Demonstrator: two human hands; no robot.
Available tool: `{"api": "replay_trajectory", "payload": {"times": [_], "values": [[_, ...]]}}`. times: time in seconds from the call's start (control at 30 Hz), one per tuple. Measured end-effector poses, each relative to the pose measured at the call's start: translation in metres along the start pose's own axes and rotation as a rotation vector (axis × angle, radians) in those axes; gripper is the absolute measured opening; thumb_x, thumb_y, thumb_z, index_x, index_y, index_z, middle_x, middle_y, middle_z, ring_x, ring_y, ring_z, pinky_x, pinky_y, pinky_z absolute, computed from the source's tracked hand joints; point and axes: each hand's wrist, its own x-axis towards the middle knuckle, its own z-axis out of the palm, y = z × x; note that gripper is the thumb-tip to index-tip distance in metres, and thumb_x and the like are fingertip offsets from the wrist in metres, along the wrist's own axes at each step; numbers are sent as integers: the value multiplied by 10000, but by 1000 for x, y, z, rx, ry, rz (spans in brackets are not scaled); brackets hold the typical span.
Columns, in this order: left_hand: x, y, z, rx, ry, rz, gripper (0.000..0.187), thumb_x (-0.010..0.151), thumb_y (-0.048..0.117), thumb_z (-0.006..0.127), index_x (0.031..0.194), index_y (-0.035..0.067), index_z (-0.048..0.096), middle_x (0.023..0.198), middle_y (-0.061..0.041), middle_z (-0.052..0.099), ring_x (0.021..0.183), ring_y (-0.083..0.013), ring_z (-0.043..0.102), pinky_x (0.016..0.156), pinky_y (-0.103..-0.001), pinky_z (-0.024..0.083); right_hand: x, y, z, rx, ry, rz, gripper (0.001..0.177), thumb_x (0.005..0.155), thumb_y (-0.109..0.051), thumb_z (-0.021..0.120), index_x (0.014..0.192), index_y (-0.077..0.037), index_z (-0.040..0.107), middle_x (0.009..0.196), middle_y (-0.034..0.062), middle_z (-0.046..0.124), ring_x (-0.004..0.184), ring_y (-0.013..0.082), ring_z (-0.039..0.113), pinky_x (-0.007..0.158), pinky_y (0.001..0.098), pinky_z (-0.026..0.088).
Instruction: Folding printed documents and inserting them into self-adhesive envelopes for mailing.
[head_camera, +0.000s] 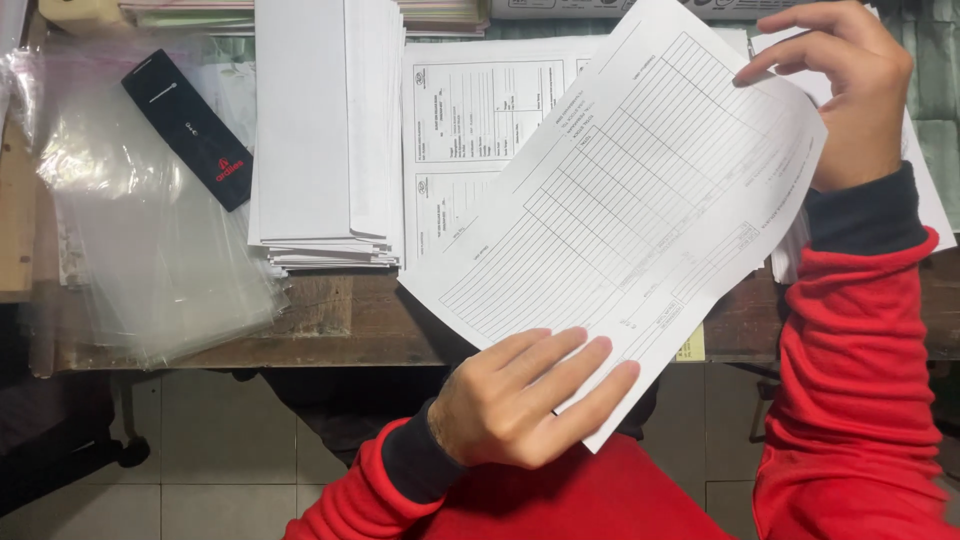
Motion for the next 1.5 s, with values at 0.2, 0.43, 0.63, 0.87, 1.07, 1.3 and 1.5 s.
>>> {"api": "replay_trajectory", "payload": {"times": [0.2, 0.43, 0.63, 0.87, 1.07, 1.3, 1.5], "values": [[-5, -20, -22, -383, 98, -489, 154, 871, 7, 564, 1018, -9, 606, 1010, -133, 659, 924, -223, 702, 835, -283, 585, 9, 15, -19, 151, -269, 99, 344, 1036, -175, 396, 964, 67, 630, 1425, 236, 384, 1219, 397, 452, 1086, 477, 337], [23, -75, -52, -92, 356, -951, 278, 822, 4, 687, 1034, -76, 526, 1013, -182, 589, 973, -269, 601, 893, -313, 499, -16, 10, -23, 387, -138, 341, 217, 815, -70, 673, 942, 75, 574, 913, 105, 571, 901, 170, 506, 830, 287, 401], [22, -103, -52, -455, 112, -1178, 713, 797, 221, 671, 1332, 118, 211, 1052, -172, 639, 911, -188, 682, 659, -217, 564, -13, -25, -22, 680, 46, 855, 300, 919, -178, 550, 1192, -59, 512, 1088, 76, 602, 942, 145, 612, 841, 235, 517], [11, -107, -22, -284, -91, -1222, 679, 730, 100, 702, 1300, 201, 348, 1070, -61, 552, 520, -80, 365, 432, -148, 430, -49, -18, -22, 590, 35, 1071, 251, 970, -123, 539, 1190, -63, 434, 724, 44, 537, 690, 102, 545, 665, 240, 479], [9, -112, -11, -380, -237, -1166, 359, 767, 58, 580, 1110, 158, 611, 919, -1, 516, 634, -109, 395, 382, -156, 381, -39, -48, -22, 364, -57, 1061, 576, 815, 66, 569, 1326, 54, 304, 1015, 264, 545, 850, 293, 560, 750, 350, 463], [7, -116, -6, -518, -247, -1257, 357, 786, 37, 580, 1123, 148, 620, 849, 3, 472, 440, -20, 366, 437, -134, 345, -42, -50, -30, 195, -144, 1070, 784, 764, 6, 649, 1451, -26, 273, 795, 179, 542, 428, 135, 382, 502, 253, 375], [7, -114, 1, -404, -234, -1319, 258, 758, 161, 645, 1015, 144, 652, 895, 0, 547, 545, -61, 559, 474, -157, 522, -25, -76, -34, 15, -225, 1032, 282, 877, -120, 611, 1153, -64, 615, 397, -6, 150, 388, 99, 146, 545, 231, 306]]}}
